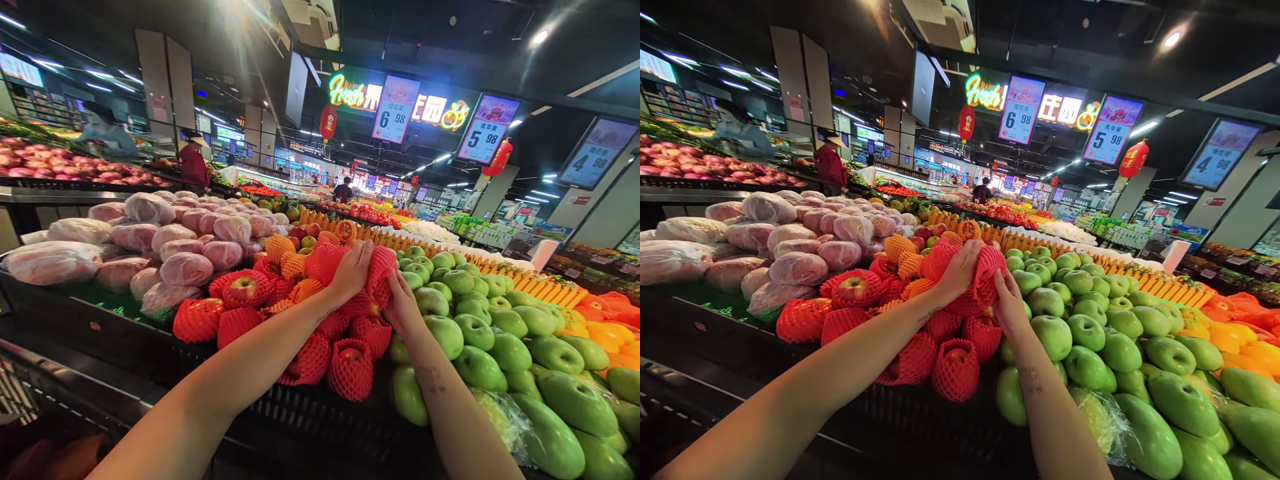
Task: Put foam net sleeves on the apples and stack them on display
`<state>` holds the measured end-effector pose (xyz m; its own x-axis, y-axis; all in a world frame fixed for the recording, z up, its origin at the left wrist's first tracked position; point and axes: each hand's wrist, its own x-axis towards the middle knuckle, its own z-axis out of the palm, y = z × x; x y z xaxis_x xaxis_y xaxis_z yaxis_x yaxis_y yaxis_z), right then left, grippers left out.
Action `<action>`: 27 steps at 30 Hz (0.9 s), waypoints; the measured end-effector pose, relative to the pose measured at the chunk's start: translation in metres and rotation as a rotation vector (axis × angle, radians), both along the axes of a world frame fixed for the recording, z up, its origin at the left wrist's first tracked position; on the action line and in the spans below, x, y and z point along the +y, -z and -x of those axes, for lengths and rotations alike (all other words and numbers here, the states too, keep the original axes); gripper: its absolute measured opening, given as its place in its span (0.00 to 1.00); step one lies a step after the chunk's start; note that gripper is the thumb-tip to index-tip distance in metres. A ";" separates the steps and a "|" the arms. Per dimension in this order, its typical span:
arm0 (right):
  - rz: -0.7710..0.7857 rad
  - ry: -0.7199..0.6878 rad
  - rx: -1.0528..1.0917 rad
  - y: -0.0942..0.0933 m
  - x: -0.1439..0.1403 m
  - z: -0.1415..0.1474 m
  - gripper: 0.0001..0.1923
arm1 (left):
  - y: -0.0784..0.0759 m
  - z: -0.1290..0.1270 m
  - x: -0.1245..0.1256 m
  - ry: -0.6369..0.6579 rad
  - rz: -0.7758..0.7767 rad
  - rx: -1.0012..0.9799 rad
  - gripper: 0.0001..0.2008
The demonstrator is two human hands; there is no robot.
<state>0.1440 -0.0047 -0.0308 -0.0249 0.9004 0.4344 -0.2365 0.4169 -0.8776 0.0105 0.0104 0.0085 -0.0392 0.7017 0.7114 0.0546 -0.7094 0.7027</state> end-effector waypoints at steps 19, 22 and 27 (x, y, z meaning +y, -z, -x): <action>-0.010 -0.104 0.266 -0.007 -0.003 0.002 0.25 | -0.003 0.004 -0.011 -0.365 0.017 0.277 0.21; -0.012 -0.079 0.342 -0.009 -0.002 0.002 0.27 | -0.004 0.001 -0.009 -0.189 -0.074 0.220 0.20; -0.034 -0.040 0.415 -0.014 0.000 -0.003 0.25 | -0.009 -0.001 0.000 0.345 0.094 -0.097 0.21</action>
<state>0.1473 -0.0051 -0.0167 0.1242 0.8873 0.4441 -0.5840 0.4272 -0.6902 0.0118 0.0101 0.0173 0.1467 0.7475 0.6479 -0.2466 -0.6066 0.7558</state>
